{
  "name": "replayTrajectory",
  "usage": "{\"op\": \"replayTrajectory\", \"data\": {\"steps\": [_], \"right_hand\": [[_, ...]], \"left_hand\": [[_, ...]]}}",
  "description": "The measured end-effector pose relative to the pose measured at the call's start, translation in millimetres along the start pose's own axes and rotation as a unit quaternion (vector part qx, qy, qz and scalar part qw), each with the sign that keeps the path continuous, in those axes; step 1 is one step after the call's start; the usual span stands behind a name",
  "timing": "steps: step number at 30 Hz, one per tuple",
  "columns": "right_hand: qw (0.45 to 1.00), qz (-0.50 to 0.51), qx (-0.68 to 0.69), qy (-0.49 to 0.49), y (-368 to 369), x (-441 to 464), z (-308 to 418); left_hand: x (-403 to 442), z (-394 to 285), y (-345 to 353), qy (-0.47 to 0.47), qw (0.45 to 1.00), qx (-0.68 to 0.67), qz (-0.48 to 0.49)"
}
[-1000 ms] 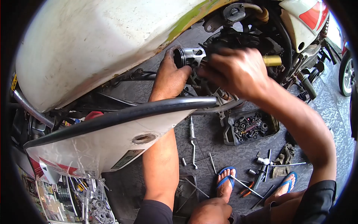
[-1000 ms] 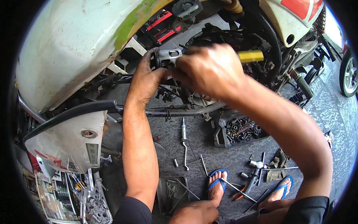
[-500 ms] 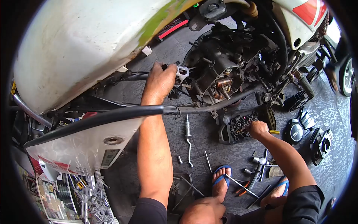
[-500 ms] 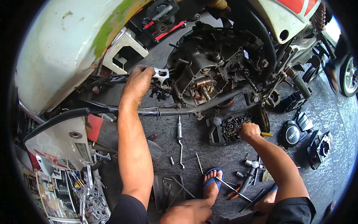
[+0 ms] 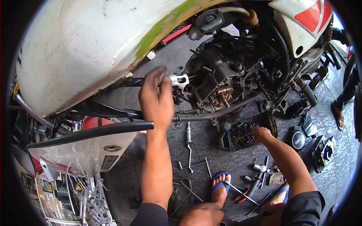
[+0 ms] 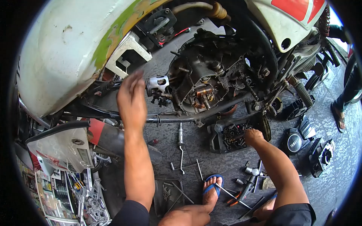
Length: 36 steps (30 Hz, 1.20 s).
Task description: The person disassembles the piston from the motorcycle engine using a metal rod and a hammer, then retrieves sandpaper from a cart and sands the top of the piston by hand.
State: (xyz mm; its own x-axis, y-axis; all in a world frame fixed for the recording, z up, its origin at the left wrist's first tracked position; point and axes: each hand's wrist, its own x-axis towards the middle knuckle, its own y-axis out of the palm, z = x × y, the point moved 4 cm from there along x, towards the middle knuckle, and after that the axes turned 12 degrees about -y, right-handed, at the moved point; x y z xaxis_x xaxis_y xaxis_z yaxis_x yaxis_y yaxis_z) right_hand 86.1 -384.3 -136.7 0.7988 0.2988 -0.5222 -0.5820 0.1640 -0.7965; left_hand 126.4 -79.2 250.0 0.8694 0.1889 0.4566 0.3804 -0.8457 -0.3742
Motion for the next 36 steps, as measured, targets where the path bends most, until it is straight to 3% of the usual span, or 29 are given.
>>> {"op": "replayTrajectory", "data": {"steps": [2, 4, 5, 7, 9, 10, 11, 12, 13, 15, 16, 17, 19, 22, 24, 25, 26, 27, 28, 29, 30, 33, 36], "right_hand": [[0.998, 0.043, 0.037, -0.026, 19.2, 17.6, -15.6], [0.973, 0.158, -0.068, -0.156, 49.3, 19.9, -14.9], [0.989, 0.093, -0.025, -0.109, 50.3, -6.8, -10.7], [0.995, -0.056, 0.078, -0.035, 46.7, -66.1, 1.6], [0.996, -0.017, 0.078, -0.043, 37.0, -104.2, 15.9], [0.989, 0.074, 0.013, -0.125, 40.4, -103.7, 13.7], [0.991, 0.059, 0.081, -0.082, 0.8, -131.7, 30.9], [0.985, -0.006, 0.143, -0.093, -13.6, -153.2, 34.5], [0.971, -0.075, 0.202, -0.098, -13.6, -174.0, 33.6], [0.985, 0.011, 0.17, -0.031, 40.3, -209.0, 13.3], [0.989, 0.077, 0.129, 0.014, 71.5, -223.9, -0.5], [0.987, 0.039, 0.149, 0.044, 104.1, -241.4, -9.4], [0.989, 0.079, 0.119, 0.03, 113.8, -253.7, 11.7], [0.976, 0.087, 0.195, -0.049, 83.5, -231.8, 73.8], [0.949, 0.025, 0.287, -0.126, 50.0, -221.2, 109.6], [0.92, -0.027, 0.352, -0.172, 27.2, -220.4, 120.2], [0.912, -0.027, 0.387, -0.134, 9.6, -222.7, 118.9], [0.902, -0.027, 0.421, -0.092, -0.1, -225.8, 114.9], [0.877, -0.098, 0.465, -0.073, 17.6, -223.1, 92.6], [0.888, -0.079, 0.452, 0.038, 13.0, -232.0, 81.3], [0.889, -0.06, 0.446, 0.082, 28.9, -239.6, 64.9], [0.889, 0.002, 0.415, 0.194, 155.9, -257.7, 6.5], [0.87, -0.1, 0.399, 0.271, 213.0, -262.7, 9.8]], "left_hand": [[-52.3, -6.5, -1.4, 0.054, 0.998, -0.008, -0.007], [-102.8, 4.3, 3.7, 0.085, 0.994, 0.024, 0.066], [-125.1, 13.1, 9.5, 0.082, 0.989, 0.041, 0.116], [-168.6, 46.6, 19.7, -0.014, 0.988, 0.033, 0.15], [-209.1, 85.2, 16.7, -0.147, 0.97, 0.038, 0.187], [-226.5, 100.5, 9.4, -0.154, 0.964, 0.105, 0.19], [-247.7, 129.0, 1.4, -0.2, 0.956, 0.102, 0.187], [-276.7, 164.8, -8.3, -0.334, 0.925, 0.062, 0.168], [-295.8, 187.8, -18.8, -0.39, 0.907, 0.046, 0.155], [-330.3, 227.6, -37.7, -0.448, 0.887, 0.039, 0.11], [-347.1, 247.5, -42.5, -0.423, 0.899, 0.048, 0.1], [-348.7, 233.6, -37.1, -0.444, 0.887, 0.063, 0.108], [-356.7, 215.0, -11.2, -0.368, 0.907, 0.045, 0.201], [-330.9, 110.2, 53.2, 0.004, 0.935, 0.126, 0.331], [-330.7, 89.2, 81.2, 0.115, 0.924, 0.125, 0.344], [-336.1, 99.2, 94.0, 0.084, 0.896, 0.127, 0.418], [-342.6, 106.5, 98.1, 0.049, 0.862, 0.128, 0.488], [-340.8, 108.3, 92.5, 0.046, 0.864, 0.13, 0.485], [-332.4, 119.1, 85.2, -0.053, 0.871, 0.16, 0.461], [-324.2, 129.6, 77.8, -0.148, 0.869, 0.185, 0.434], [-323.8, 145.3, 67.3, -0.167, 0.898, 0.156, 0.375], [-339.3, 188.9, 31.3, -0.241, 0.923, 0.127, 0.271], [-359.6, 201.9, 8.4, -0.294, 0.901, 0.163, 0.274]]}}
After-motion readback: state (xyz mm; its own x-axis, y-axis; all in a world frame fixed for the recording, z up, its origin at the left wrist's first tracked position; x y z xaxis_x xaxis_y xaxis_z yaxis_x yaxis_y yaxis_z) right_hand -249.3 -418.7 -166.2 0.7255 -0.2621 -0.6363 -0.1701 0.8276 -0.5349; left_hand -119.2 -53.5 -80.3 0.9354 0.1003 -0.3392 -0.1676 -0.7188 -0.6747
